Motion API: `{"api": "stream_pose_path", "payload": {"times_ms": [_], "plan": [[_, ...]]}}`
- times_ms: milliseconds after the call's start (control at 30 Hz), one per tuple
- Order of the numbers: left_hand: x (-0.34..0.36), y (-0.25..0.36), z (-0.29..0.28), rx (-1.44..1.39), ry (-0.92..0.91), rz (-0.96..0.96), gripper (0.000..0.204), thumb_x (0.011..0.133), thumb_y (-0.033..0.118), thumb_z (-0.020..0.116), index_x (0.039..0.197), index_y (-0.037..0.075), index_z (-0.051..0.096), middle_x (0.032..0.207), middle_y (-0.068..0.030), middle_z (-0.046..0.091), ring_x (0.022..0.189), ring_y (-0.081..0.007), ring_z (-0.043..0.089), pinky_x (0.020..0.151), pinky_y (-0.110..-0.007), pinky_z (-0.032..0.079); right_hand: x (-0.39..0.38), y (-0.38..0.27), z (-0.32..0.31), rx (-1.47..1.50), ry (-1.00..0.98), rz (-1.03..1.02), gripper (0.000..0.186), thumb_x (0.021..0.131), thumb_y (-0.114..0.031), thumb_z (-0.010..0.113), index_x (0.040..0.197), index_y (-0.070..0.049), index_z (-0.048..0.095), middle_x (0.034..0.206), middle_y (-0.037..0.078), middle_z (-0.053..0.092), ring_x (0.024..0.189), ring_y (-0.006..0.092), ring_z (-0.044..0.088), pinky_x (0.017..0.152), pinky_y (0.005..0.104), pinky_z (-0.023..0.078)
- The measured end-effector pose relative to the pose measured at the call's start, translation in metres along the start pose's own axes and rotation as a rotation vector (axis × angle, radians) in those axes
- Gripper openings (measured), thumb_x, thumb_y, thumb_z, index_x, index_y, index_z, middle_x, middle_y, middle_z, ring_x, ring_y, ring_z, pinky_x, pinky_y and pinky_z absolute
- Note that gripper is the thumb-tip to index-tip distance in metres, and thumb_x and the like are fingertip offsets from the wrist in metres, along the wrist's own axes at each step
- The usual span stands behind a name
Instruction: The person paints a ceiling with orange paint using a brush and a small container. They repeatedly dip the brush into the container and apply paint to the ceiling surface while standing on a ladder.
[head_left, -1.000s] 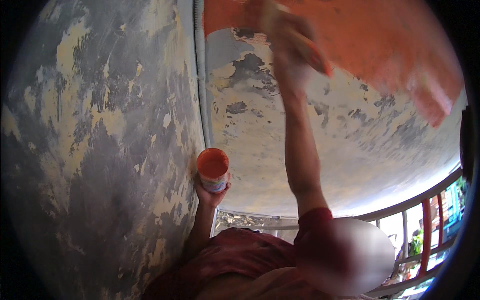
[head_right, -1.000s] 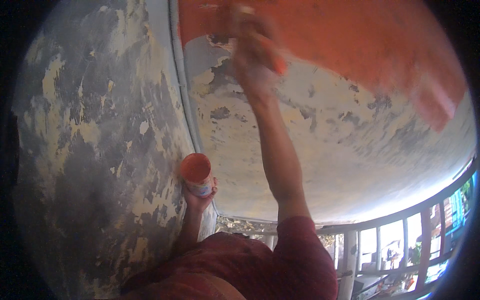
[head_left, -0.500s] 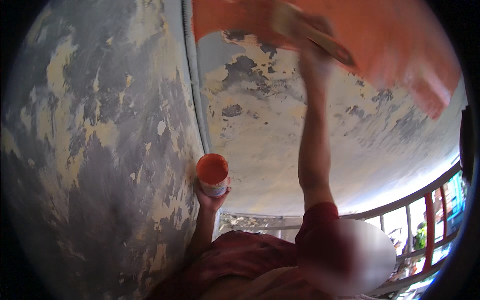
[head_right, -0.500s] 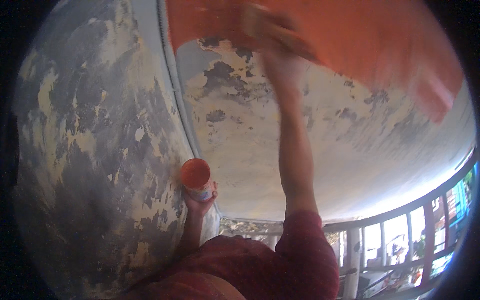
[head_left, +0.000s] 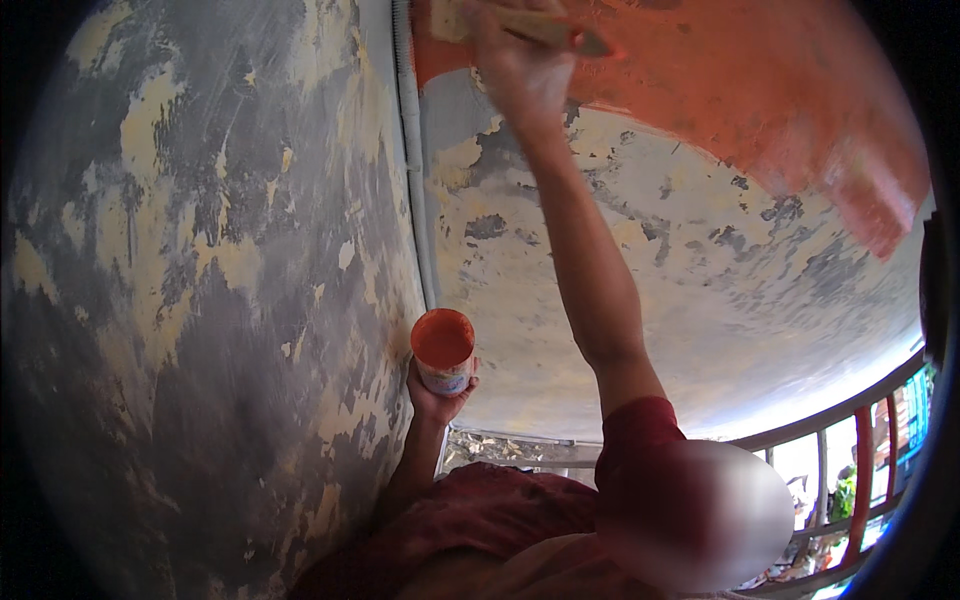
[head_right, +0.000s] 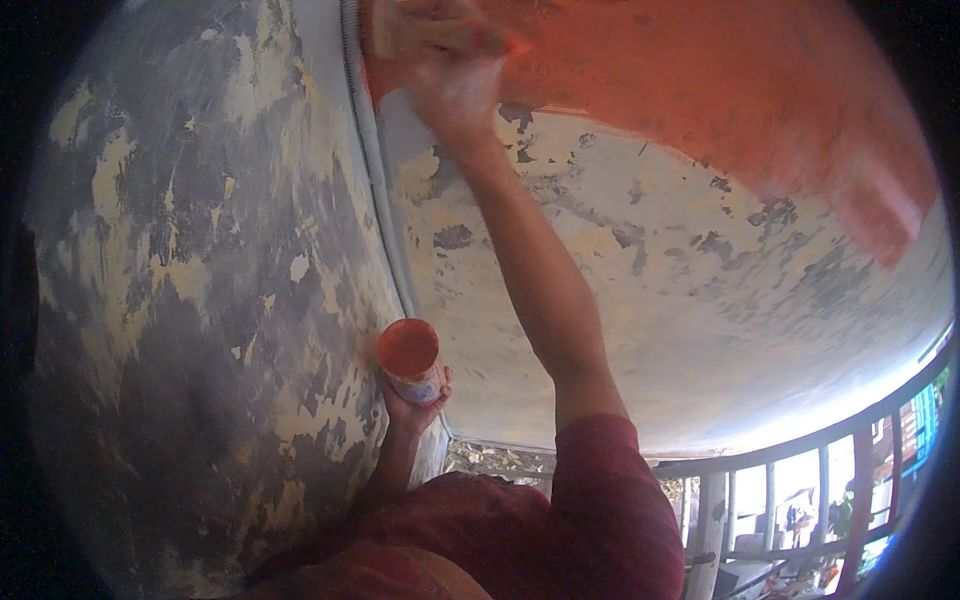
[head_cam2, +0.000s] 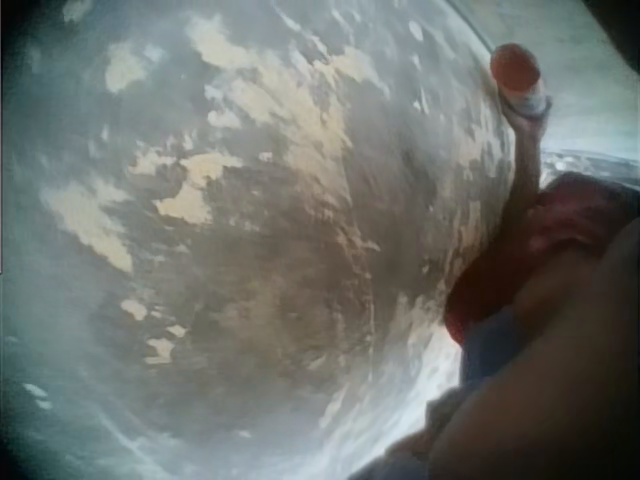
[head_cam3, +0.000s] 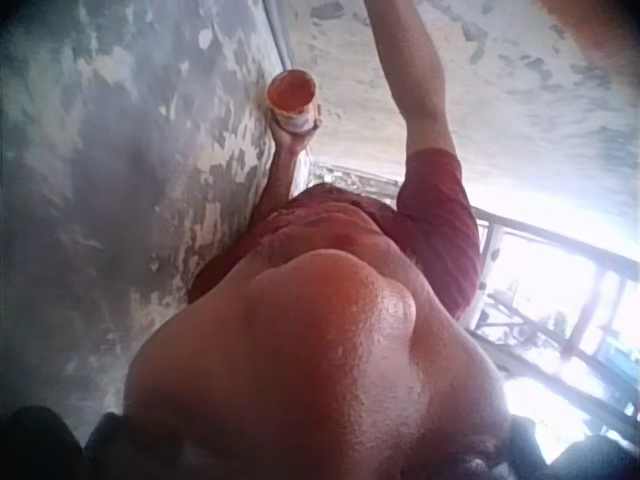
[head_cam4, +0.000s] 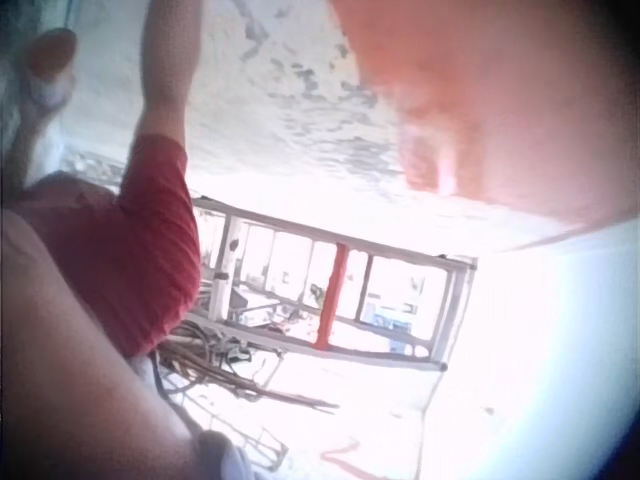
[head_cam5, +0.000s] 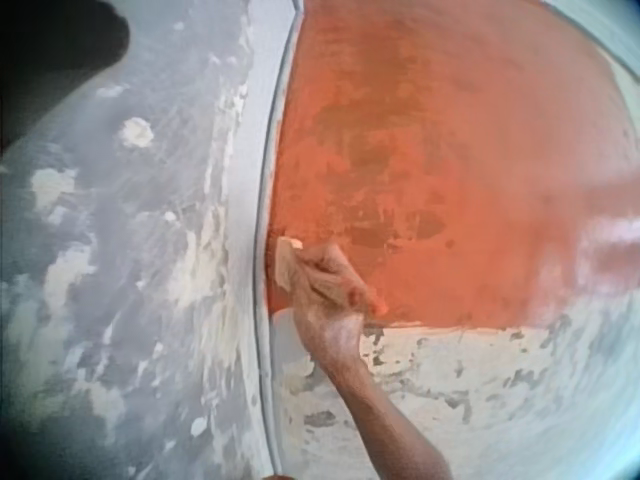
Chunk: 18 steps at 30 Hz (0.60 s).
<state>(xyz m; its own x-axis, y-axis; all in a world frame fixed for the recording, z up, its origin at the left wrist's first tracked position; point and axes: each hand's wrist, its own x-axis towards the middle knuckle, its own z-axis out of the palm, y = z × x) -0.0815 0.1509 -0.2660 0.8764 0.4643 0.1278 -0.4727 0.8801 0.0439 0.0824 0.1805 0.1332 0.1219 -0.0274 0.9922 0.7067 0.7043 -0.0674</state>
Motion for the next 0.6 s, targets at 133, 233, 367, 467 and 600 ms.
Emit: {"api": "stream_pose_path", "payload": {"times_ms": [133, 233, 367, 467, 600], "plan": [[0.002, 0.005, -0.001, -0.014, -0.025, 0.023, 0.067, 0.086, 0.059, 0.049, 0.133, 0.012, 0.049, 0.122, -0.0123, 0.056, 0.104, -0.0342, 0.055, 0.077, -0.044, 0.050, -0.037, -0.004, -0.002, -0.067, -0.060, 0.204, 0.015, 0.086, -0.007, 0.068, 0.098, -0.001, 0.063, 0.086, 0.006, 0.065, 0.081, 0.0102, 0.061, 0.072, 0.0258, 0.049], [0.003, 0.006, -0.007, -0.010, -0.016, 0.001, 0.067, 0.084, 0.059, 0.053, 0.133, 0.014, 0.049, 0.123, -0.0102, 0.056, 0.106, -0.0348, 0.053, 0.077, -0.045, 0.050, -0.080, 0.004, -0.017, -0.106, -0.067, 0.203, 0.004, 0.084, -0.005, 0.065, 0.085, -0.001, 0.063, 0.074, 0.008, 0.066, 0.068, 0.0159, 0.065, 0.064, 0.0291, 0.051], [0.004, 0.007, -0.014, -0.052, 0.019, -0.019, 0.065, 0.082, 0.057, 0.059, 0.133, 0.018, 0.049, 0.126, -0.0064, 0.055, 0.111, -0.0370, 0.050, 0.076, -0.045, 0.049, -0.073, -0.015, -0.031, -0.210, -0.137, 0.249, 0.008, 0.083, -0.006, 0.065, 0.090, -0.003, 0.064, 0.082, 0.008, 0.068, 0.074, 0.0177, 0.066, 0.068, 0.0282, 0.051], [0.001, 0.005, -0.009, -0.018, 0.021, -0.013, 0.063, 0.083, 0.055, 0.058, 0.133, 0.017, 0.049, 0.125, -0.0067, 0.055, 0.111, -0.0372, 0.051, 0.076, -0.045, 0.049, -0.062, -0.019, -0.087, -0.320, -0.041, 0.122, 0.014, 0.088, -0.007, 0.064, 0.101, -0.002, 0.063, 0.095, 0.004, 0.065, 0.088, 0.0128, 0.060, 0.081, 0.0268, 0.048], [-0.004, 0.011, -0.009, 0.000, 0.006, 0.021, 0.068, 0.084, 0.060, 0.055, 0.134, 0.014, 0.048, 0.125, -0.0094, 0.056, 0.109, -0.0356, 0.053, 0.077, -0.045, 0.050, -0.056, -0.058, -0.209, -0.645, 0.207, 0.112, 0.014, 0.087, -0.002, 0.060, 0.100, 0.002, 0.064, 0.100, 0.009, 0.066, 0.094, 0.0161, 0.060, 0.086, 0.0297, 0.048]]}}
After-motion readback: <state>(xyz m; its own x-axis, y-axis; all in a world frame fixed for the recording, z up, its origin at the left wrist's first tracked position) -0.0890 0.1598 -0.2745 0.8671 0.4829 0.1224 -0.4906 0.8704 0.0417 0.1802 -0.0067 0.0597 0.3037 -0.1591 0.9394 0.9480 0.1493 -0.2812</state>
